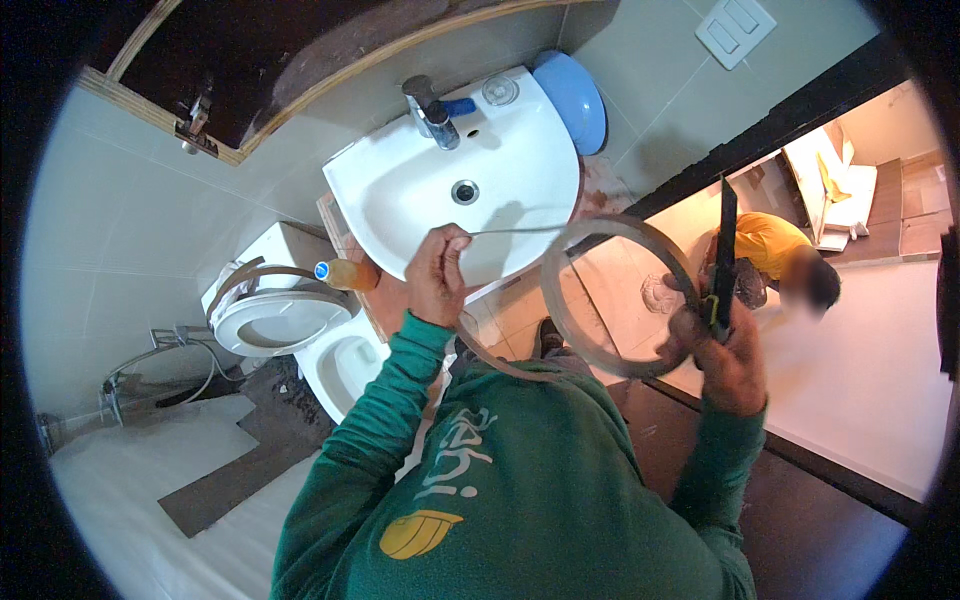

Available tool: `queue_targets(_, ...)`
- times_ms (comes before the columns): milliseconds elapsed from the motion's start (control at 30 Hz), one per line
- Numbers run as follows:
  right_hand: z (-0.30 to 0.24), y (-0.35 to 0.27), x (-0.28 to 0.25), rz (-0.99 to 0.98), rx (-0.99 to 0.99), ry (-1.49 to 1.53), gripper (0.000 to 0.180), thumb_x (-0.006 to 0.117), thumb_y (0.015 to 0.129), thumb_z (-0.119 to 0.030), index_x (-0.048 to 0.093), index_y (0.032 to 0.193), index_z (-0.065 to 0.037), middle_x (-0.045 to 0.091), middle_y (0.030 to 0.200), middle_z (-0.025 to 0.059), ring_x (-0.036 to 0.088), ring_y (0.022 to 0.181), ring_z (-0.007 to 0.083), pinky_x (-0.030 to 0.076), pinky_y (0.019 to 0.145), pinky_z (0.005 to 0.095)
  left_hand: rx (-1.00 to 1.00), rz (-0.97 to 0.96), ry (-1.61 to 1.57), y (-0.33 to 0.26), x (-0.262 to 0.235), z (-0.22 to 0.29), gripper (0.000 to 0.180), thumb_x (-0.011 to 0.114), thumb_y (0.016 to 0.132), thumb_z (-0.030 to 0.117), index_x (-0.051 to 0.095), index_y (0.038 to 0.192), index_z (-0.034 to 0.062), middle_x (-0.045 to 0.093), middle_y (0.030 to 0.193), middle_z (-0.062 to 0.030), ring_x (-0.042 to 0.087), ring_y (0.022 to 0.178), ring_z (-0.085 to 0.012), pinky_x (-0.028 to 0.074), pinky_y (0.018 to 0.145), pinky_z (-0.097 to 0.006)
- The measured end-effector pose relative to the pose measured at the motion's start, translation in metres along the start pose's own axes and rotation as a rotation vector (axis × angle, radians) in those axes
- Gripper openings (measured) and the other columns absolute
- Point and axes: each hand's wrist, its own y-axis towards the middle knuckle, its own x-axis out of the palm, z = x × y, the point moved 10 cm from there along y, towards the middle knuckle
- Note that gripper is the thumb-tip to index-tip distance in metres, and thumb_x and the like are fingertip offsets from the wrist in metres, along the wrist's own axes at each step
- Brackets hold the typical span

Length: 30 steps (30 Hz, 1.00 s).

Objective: The person measures and cuts a long rubber strip into smaller pieces using a utility knife. They first measure the strip against a sink cabinet, then move to a wooden table where they cut multiple segments and arrange them in loops.

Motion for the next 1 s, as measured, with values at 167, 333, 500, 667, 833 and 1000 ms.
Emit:
queue_targets(167, -0.033, 0.005, -0.026, -0.136, 0.064, -0.172, 0.06, 0.072, 0.093, -0.008, 0.056, 0.15, -0.004, 0.064, 0.09, 0.0001, 0.057, 0.066, 0.0089, 0.049, 0.057, 0.0263, 0.299, -0.012, 0.241, 0.029, -0.035, 0.037, 0.015, 0.067, 0.093, -0.004, 0.069, 0.103, 0.0073, 0.075, 0.098, -0.0062, 0.074, 0.095, -0.0279, 0.049, 0.112, -0.054)
queue_targets(333, -0.06, 0.011, -0.059, -0.227, 0.126, -0.493, 0.062, 0.081, 0.084, -0.01, 0.062, 0.143, -0.005, 0.069, 0.093, 0.0026, 0.063, 0.07, 0.0122, 0.054, 0.065, 0.0288, 0.384, -0.187, 0.33, 0.035, -0.05, 0.074, 0.017, 0.067, 0.088, -0.006, 0.072, 0.098, 0.0078, 0.076, 0.097, -0.0056, 0.074, 0.093, -0.0279, 0.054, 0.104, -0.049)
queue_targets(500, -0.096, 0.034, -0.065, -0.304, -0.081, -1.034, 0.05, 0.085, 0.08, -0.012, 0.071, 0.128, -0.005, 0.076, 0.105, 0.0095, 0.073, 0.095, 0.0215, 0.058, 0.082, 0.0366, 0.288, -0.449, 0.162, 0.015, -0.056, 0.079, 0.009, 0.066, 0.096, -0.001, 0.073, 0.102, 0.0008, 0.074, 0.089, -0.012, 0.073, 0.078, -0.0292, 0.057, 0.076, -0.034)
queue_targets(667, -0.073, 0.101, -0.07, -0.268, -0.017, -1.026, 0.042, 0.085, 0.086, -0.022, 0.072, 0.121, -0.003, 0.076, 0.105, 0.0134, 0.073, 0.093, 0.0267, 0.058, 0.084, 0.0415, 0.026, -0.607, 0.003, -0.003, -0.034, 0.007, 0.02, 0.063, 0.108, 0.014, 0.07, 0.106, -0.0042, 0.07, 0.085, -0.0092, 0.067, 0.074, -0.0184, 0.056, 0.072, -0.033)
queue_targets(833, -0.041, 0.148, -0.028, -0.356, -0.564, -1.238, 0.04, 0.083, 0.088, -0.027, 0.072, 0.118, -0.004, 0.075, 0.106, 0.0158, 0.072, 0.1, 0.0352, 0.056, 0.093, 0.045, -0.549, -0.776, -0.299, -0.085, 0.016, -0.096, 0.021, 0.063, 0.11, 0.02, 0.071, 0.104, 0.0012, 0.065, 0.078, -0.0005, 0.058, 0.066, -0.0095, 0.05, 0.06, -0.027)
queue_targets(1000, 0.012, 0.231, 0.002, -0.466, -0.422, -1.474, 0.043, 0.079, 0.09, -0.035, 0.072, 0.123, -0.007, 0.072, 0.115, 0.0217, 0.069, 0.114, 0.0399, 0.056, 0.1, 0.0491, -0.737, -0.722, -0.383, -0.149, 0.074, -0.144, 0.03, 0.061, 0.111, 0.032, 0.07, 0.098, 0.0067, 0.065, 0.074, 0.0006, 0.051, 0.054, -0.0064, 0.041, 0.05, -0.024)
